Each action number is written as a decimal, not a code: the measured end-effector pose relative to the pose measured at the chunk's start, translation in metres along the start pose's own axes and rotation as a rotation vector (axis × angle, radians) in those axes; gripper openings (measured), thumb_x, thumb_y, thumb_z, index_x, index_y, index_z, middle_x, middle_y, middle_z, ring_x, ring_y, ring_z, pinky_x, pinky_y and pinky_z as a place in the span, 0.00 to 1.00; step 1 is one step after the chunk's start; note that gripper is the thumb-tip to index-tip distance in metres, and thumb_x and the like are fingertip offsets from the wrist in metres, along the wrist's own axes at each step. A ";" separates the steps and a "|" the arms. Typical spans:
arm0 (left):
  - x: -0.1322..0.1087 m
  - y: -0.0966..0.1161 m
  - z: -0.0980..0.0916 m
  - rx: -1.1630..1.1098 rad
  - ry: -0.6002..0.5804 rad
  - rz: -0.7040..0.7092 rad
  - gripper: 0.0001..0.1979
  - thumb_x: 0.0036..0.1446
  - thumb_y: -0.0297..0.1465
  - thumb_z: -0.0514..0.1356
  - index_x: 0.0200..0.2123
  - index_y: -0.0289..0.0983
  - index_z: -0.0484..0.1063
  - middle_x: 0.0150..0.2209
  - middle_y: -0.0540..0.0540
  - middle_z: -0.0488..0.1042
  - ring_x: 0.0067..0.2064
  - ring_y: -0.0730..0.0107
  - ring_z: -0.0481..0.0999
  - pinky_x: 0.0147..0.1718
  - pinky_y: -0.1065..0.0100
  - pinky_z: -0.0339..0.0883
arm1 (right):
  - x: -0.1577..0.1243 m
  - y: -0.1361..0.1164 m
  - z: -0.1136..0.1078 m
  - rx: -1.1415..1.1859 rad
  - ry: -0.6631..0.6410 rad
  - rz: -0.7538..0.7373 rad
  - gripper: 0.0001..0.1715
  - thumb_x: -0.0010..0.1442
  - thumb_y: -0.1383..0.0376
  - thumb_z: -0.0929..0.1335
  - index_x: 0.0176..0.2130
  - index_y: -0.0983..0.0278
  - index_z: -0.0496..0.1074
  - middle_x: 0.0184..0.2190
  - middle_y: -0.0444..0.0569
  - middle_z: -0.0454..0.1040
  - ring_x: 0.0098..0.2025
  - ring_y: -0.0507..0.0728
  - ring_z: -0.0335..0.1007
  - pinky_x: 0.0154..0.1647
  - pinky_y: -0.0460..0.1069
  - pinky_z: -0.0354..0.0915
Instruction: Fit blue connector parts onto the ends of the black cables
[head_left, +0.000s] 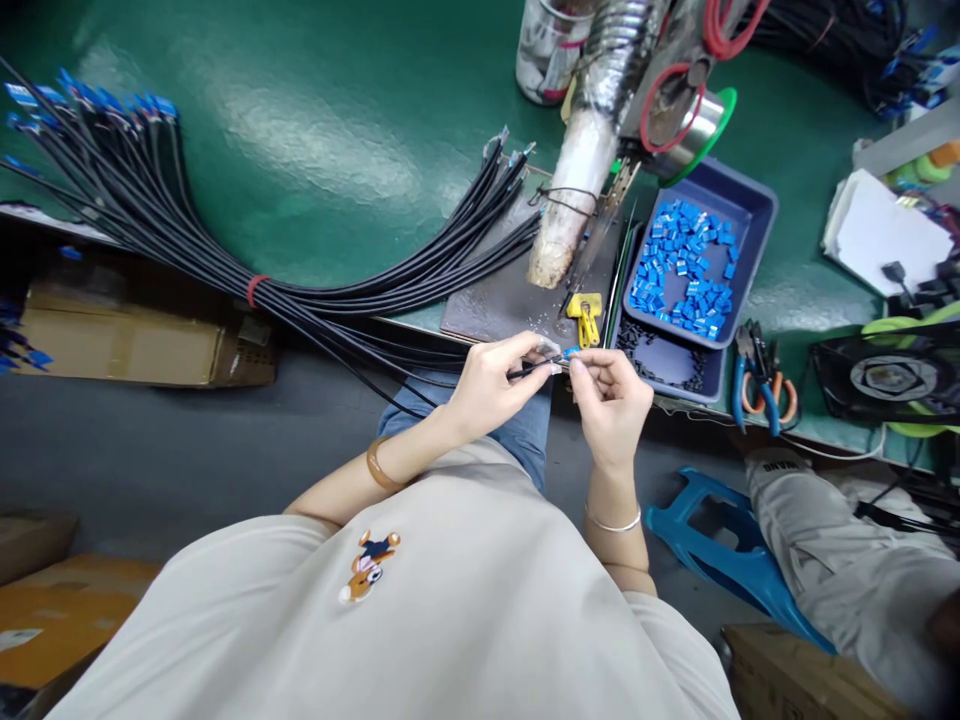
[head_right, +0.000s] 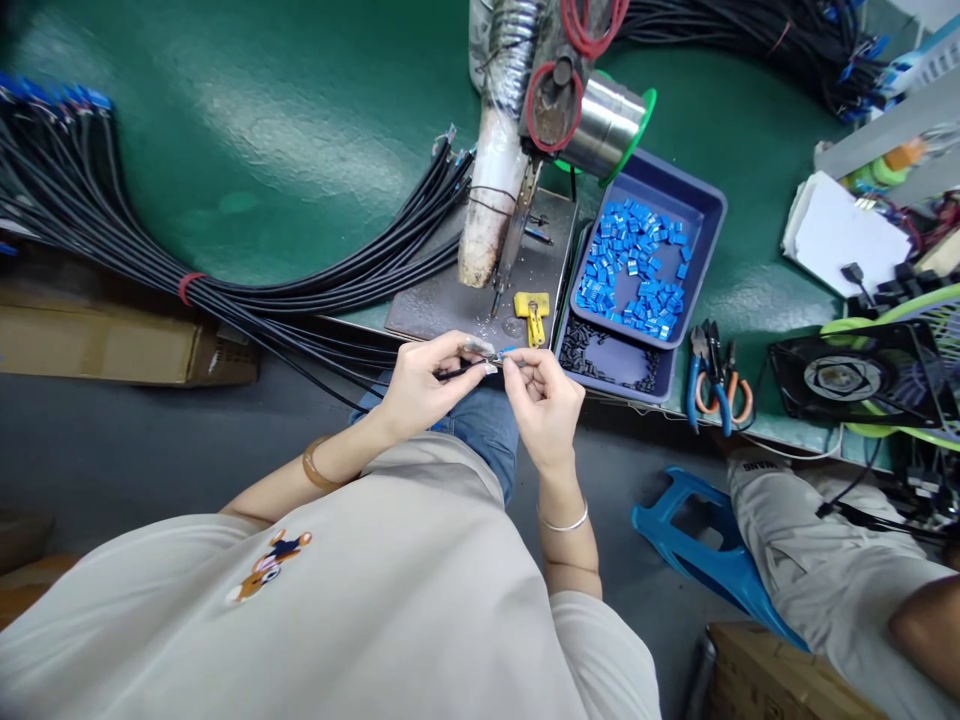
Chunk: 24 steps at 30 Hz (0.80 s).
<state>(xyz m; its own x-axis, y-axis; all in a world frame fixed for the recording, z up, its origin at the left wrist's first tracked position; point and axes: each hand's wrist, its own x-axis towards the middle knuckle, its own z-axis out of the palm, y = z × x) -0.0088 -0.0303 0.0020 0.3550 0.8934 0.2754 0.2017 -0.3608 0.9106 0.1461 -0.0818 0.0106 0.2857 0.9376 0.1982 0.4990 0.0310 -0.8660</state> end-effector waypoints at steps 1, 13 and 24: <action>0.000 0.000 -0.001 -0.013 -0.007 -0.009 0.04 0.58 0.28 0.63 0.37 0.34 0.75 0.29 0.50 0.77 0.25 0.80 0.67 0.27 0.77 0.61 | -0.001 0.000 -0.001 -0.034 0.021 -0.048 0.10 0.64 0.59 0.68 0.42 0.61 0.76 0.21 0.38 0.66 0.19 0.46 0.58 0.20 0.43 0.53; -0.004 -0.004 0.001 -0.022 0.027 0.053 0.04 0.60 0.28 0.61 0.36 0.34 0.76 0.31 0.47 0.78 0.30 0.76 0.72 0.30 0.75 0.63 | 0.001 -0.003 -0.009 -0.166 -0.033 -0.196 0.10 0.64 0.62 0.69 0.40 0.61 0.81 0.27 0.44 0.79 0.21 0.47 0.64 0.24 0.44 0.63; 0.002 -0.002 -0.001 -0.101 0.027 0.074 0.02 0.57 0.24 0.62 0.31 0.34 0.73 0.26 0.52 0.72 0.26 0.81 0.66 0.26 0.77 0.58 | 0.007 0.003 -0.004 -0.020 -0.013 0.030 0.13 0.64 0.56 0.68 0.37 0.62 0.79 0.27 0.44 0.77 0.21 0.48 0.64 0.23 0.46 0.59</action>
<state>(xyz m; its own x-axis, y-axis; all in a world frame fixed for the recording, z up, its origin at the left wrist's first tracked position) -0.0091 -0.0274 0.0013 0.3401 0.8728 0.3500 0.0828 -0.3986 0.9134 0.1528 -0.0762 0.0113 0.2903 0.9425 0.1657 0.5064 -0.0043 -0.8623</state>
